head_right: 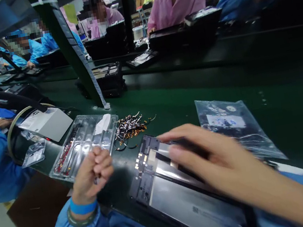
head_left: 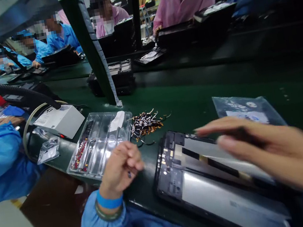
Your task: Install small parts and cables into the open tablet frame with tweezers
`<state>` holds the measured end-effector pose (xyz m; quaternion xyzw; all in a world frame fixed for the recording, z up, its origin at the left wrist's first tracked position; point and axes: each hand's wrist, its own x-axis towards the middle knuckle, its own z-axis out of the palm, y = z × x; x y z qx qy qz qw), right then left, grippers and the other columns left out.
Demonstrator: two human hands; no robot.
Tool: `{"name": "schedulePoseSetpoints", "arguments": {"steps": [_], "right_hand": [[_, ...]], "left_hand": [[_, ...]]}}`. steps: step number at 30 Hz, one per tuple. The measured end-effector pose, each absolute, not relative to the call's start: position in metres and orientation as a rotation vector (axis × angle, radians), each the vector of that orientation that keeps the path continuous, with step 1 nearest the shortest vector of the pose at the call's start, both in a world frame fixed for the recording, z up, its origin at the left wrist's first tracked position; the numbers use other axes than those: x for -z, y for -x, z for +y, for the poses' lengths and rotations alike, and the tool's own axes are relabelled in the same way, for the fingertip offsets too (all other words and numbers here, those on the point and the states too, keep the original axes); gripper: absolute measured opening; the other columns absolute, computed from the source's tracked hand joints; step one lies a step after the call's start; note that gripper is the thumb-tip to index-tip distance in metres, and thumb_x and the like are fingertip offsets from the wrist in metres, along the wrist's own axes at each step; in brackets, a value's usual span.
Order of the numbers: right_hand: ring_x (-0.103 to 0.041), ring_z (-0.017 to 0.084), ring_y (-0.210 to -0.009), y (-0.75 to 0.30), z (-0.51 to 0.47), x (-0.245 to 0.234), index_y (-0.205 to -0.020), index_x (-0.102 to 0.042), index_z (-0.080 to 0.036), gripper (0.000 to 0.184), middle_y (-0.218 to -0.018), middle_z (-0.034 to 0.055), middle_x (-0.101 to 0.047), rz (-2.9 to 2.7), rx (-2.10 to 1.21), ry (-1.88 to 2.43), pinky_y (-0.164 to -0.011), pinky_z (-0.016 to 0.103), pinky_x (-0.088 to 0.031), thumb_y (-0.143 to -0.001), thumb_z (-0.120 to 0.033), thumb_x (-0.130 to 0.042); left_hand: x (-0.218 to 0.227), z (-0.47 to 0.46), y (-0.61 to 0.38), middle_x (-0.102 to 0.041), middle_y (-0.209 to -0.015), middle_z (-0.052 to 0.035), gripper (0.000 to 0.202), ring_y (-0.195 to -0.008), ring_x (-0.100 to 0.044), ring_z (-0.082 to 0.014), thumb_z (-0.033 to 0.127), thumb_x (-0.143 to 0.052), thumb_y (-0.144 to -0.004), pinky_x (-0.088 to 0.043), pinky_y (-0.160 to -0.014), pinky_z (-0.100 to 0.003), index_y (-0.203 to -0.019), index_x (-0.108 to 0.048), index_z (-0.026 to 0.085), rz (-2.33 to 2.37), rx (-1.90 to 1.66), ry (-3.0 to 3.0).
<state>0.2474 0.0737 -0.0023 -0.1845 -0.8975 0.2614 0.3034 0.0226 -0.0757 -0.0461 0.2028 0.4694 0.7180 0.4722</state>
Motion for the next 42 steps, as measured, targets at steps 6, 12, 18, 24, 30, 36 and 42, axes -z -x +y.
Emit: {"name": "schedulePoseSetpoints", "arguments": {"steps": [6,12,18,24,30,36,42], "right_hand": [[-0.065,0.016,-0.072,-0.187,0.052,-0.003,-0.077,-0.062,-0.017,0.029,-0.074,0.0027,-0.068,-2.305,-1.687,0.568,-0.067,0.027,-0.051,-0.083,-0.044,-0.055],[-0.056,0.012,-0.052,-0.203,0.056,-0.006,-0.063,-0.062,-0.017,0.032,-0.055,-0.0003,-0.060,-2.506,-0.989,0.696,-0.046,0.022,-0.039,-0.083,-0.041,-0.057],[-0.063,0.014,-0.071,-0.217,0.044,0.001,-0.104,-0.064,-0.009,0.026,-0.085,0.0083,-0.067,-2.534,-0.189,0.020,-0.056,0.022,-0.048,-0.093,-0.013,-0.041],[-0.059,0.016,-0.060,-0.205,0.038,0.011,-0.078,-0.064,-0.008,0.025,-0.066,0.0078,-0.061,-2.486,0.311,-0.100,-0.052,0.026,-0.046,-0.091,-0.007,-0.043],[-0.056,0.011,-0.062,-0.212,0.048,0.014,-0.083,-0.059,-0.015,0.013,-0.074,0.0044,-0.062,-2.358,0.028,0.199,-0.052,0.022,-0.041,-0.089,-0.013,-0.048],[-0.057,0.011,-0.058,-0.211,0.048,0.017,-0.081,-0.061,-0.015,0.014,-0.071,0.0039,-0.063,-2.410,-0.054,0.085,-0.050,0.023,-0.041,-0.087,-0.012,-0.050],[-0.065,0.014,-0.065,-0.196,0.049,-0.001,-0.097,-0.067,-0.016,0.022,-0.083,0.0046,-0.071,-2.222,-0.967,0.577,-0.054,0.023,-0.050,-0.085,-0.032,-0.059]], "left_hand": [[0.040,-0.059,-0.074,-0.052,-0.060,0.0030,0.030,-0.045,-0.045,-0.0024,0.034,-0.081,-0.067,-0.045,-0.044,-0.015,-0.073,-0.063,0.012,0.659,-1.343,-0.363],[0.038,-0.060,-0.074,-0.056,-0.052,0.0032,0.036,-0.047,-0.060,-0.0085,0.042,-0.080,-0.065,-0.046,-0.049,-0.016,-0.073,-0.065,0.010,1.035,-1.558,-0.413],[0.044,-0.060,-0.079,-0.056,-0.055,0.0025,0.033,-0.050,-0.057,-0.0084,0.045,-0.076,-0.068,-0.046,-0.051,-0.018,-0.072,-0.068,0.013,1.159,-1.644,-0.517],[0.050,-0.067,-0.082,-0.063,-0.070,-0.0027,0.014,-0.066,-0.058,-0.0125,0.025,-0.062,-0.083,-0.047,-0.064,-0.022,-0.083,-0.075,0.020,1.685,-1.725,-1.174],[0.041,-0.066,-0.067,-0.061,-0.063,0.0008,0.020,-0.047,-0.054,-0.0074,0.036,-0.073,-0.073,-0.046,-0.048,-0.018,-0.079,-0.071,0.017,1.485,-1.717,-0.684],[0.032,-0.061,-0.065,-0.065,-0.067,-0.0015,0.035,-0.051,-0.057,-0.0053,0.039,-0.080,-0.065,-0.046,-0.046,-0.012,-0.089,-0.073,0.013,1.086,-1.587,-0.292],[0.039,-0.058,-0.075,-0.067,-0.065,-0.0027,0.029,-0.058,-0.062,-0.0071,0.037,-0.082,-0.062,-0.050,-0.059,-0.013,-0.074,-0.073,0.012,1.101,-1.619,-0.378]]}}
